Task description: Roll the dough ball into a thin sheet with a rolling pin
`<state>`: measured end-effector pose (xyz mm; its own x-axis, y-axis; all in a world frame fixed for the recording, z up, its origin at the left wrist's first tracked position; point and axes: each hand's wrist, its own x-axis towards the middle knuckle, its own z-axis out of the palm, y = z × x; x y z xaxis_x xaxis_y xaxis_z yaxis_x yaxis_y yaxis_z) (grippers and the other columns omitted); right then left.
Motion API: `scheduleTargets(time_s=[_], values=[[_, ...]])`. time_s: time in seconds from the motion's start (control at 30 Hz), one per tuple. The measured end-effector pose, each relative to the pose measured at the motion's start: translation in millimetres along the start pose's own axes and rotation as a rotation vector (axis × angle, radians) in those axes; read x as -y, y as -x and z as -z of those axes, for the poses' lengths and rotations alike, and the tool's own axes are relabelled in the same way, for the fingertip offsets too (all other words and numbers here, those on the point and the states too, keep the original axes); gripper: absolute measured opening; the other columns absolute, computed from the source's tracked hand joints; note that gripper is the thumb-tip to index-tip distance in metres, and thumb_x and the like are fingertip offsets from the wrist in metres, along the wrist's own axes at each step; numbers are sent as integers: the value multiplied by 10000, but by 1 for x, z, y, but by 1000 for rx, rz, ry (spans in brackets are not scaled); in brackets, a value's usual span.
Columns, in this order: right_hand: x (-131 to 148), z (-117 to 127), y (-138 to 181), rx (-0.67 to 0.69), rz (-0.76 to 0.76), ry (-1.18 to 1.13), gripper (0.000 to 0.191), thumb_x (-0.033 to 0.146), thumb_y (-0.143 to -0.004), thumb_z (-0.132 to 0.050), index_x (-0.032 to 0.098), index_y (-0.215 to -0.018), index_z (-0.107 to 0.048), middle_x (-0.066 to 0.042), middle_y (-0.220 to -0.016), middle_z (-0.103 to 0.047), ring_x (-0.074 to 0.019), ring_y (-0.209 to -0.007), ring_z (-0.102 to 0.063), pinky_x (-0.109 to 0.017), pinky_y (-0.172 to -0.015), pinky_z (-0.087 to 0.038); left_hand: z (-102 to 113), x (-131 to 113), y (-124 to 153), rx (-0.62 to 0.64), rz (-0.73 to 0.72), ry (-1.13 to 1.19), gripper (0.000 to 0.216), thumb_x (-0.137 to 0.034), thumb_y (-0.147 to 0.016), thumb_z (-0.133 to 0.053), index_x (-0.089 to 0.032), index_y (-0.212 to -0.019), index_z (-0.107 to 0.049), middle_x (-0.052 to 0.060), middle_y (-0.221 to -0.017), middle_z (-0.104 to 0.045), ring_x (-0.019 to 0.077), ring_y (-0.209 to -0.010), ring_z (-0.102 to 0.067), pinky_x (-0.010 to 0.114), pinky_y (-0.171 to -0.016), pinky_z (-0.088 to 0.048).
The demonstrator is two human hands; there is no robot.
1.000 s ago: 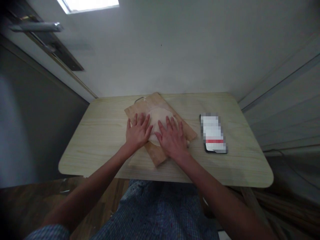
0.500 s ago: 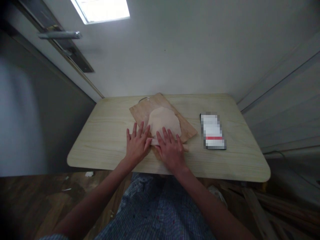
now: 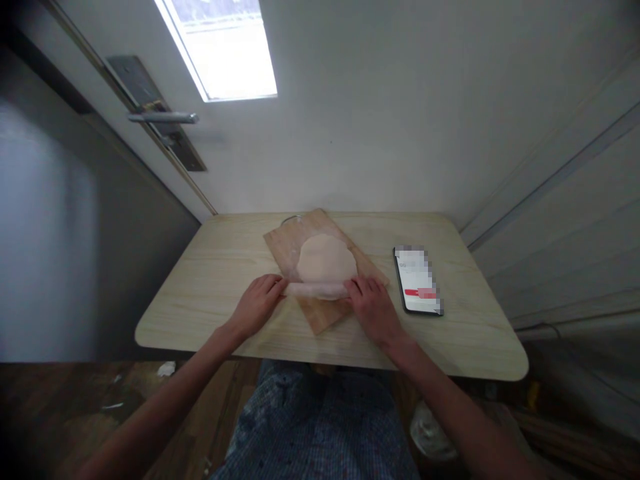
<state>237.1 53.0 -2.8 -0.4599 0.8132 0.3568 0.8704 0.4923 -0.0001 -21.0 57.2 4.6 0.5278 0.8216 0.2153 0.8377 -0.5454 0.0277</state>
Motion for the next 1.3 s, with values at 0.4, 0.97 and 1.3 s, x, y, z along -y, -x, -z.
scheduleTargets(time_s=[0.4,0.97,1.3], values=[[-38,-15,-57,56,-46,-174,267,272,-831,-377,123,-978,-542,-100,-1031,-575,-209,-997,-497,-388,-903,-326,-8,13,-80,20,78,209,457,-337,-814,-432,-33,-1151,-376,204,-1232,-431,219,-1150,-405,341,-939,-333],[-5,-32,-83,15,-399,68,436,348,-859,-272,175,-1228,-428,-91,-1266,-453,-249,-1212,-292,-502,-966,-136,-34,-15,-98,-112,481,-121,476,-380,-862,-225,-187,-1282,-335,77,-1348,-338,266,-1266,-200,473,-1014,-125],[-30,-43,-129,276,-429,29,479,370,-860,-212,198,-1293,-327,-109,-1285,-427,-257,-1160,-375,-499,-933,-227,-38,8,-138,-47,515,-65,457,-387,-869,-218,-168,-1238,-374,93,-1287,-410,237,-1195,-329,381,-948,-277]])
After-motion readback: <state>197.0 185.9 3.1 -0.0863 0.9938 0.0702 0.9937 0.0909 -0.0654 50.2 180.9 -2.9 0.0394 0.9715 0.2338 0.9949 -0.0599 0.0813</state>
